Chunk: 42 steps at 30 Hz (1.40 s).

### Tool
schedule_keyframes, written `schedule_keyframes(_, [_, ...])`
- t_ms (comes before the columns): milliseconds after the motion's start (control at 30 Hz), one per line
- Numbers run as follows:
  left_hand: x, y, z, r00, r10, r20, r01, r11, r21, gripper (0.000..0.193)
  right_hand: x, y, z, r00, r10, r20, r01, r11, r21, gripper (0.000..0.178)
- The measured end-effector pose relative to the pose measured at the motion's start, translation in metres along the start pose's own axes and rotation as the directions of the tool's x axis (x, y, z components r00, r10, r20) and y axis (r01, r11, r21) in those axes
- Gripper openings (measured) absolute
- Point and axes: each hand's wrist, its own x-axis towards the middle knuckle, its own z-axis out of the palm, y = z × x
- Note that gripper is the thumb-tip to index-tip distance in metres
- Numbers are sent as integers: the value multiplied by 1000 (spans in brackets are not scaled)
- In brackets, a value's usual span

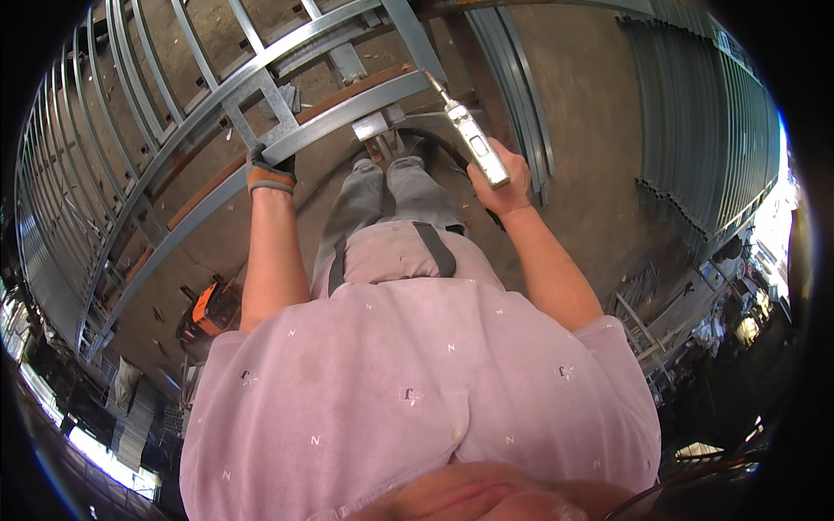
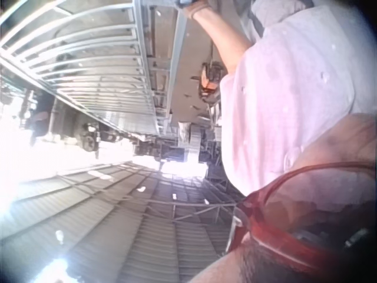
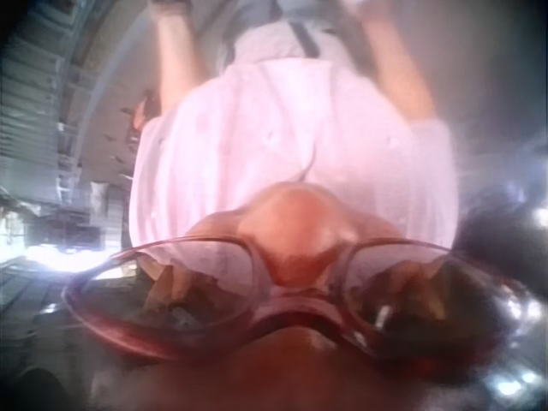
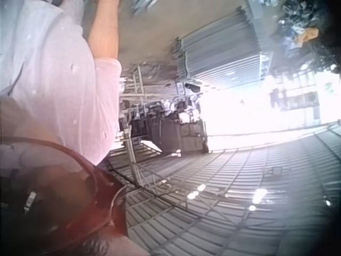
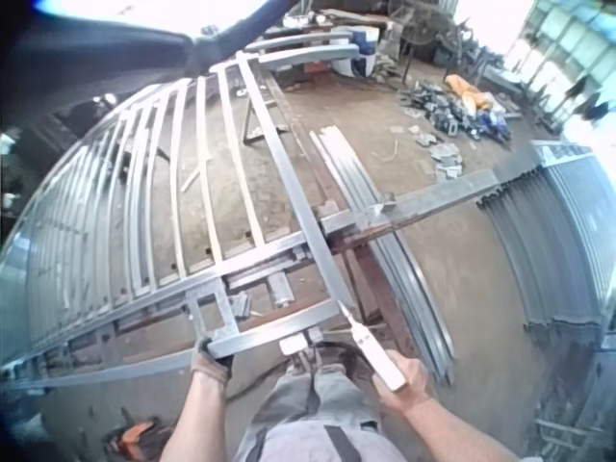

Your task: The person welds joints on a large curved metal frame using a handheld welding torch. They move along the frame, positioning the torch at various joints and applying welds that produce bright sparks. The person occasionally adjusts their grip and position to reach different sections of the frame.

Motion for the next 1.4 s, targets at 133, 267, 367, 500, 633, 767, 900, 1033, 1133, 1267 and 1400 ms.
schedule_keyframes(133, [-3,-1,3,998,23,-53,-22,999,34,29,-5,1,-10,999,25,-20,-23,993,116,34])
schedule_keyframes(267, [1,11,-9,999,15,-48,-13,999,31,31,-22,19,-20,987,61,-149,-11,949,314,31])
schedule_keyframes(367, [-12,13,-16,995,-50,87,47,998,38,28,-33,54,-26,958,260,-120,-194,898,394,33])
schedule_keyframes(500, [-51,34,-35,923,-336,186,173,796,580,31,-47,114,-20,889,424,-174,-308,833,459,27])
schedule_keyframes(633, [-116,15,6,920,-106,377,-384,-57,922,41,-43,144,-21,819,558,-135,-401,723,562,29])
schedule_keyframes(767, [-132,-79,113,544,-239,804,-839,-148,523,44,-40,193,-27,709,680,-185,-360,575,735,31])
schedule_keyframes(900, [-112,-127,189,601,-244,761,-701,-618,355,82,4,228,-4,688,724,-58,-388,434,813,28])
schedule_keyframes(1033, [-124,-160,233,727,-216,652,-526,-785,326,97,21,288,21,647,760,56,-452,324,831,14])
schedule_keyframes(1133, [-134,-167,253,805,-186,563,-493,-739,459,100,28,310,20,624,779,60,-501,340,796,16])
schedule_keyframes(1267, [-113,-162,252,823,-210,527,-495,-721,484,107,38,313,37,635,771,55,-469,327,820,17])
schedule_keyframes(1400, [-103,-159,244,818,-202,539,-517,-670,533,94,50,312,49,595,797,101,-509,277,815,19])
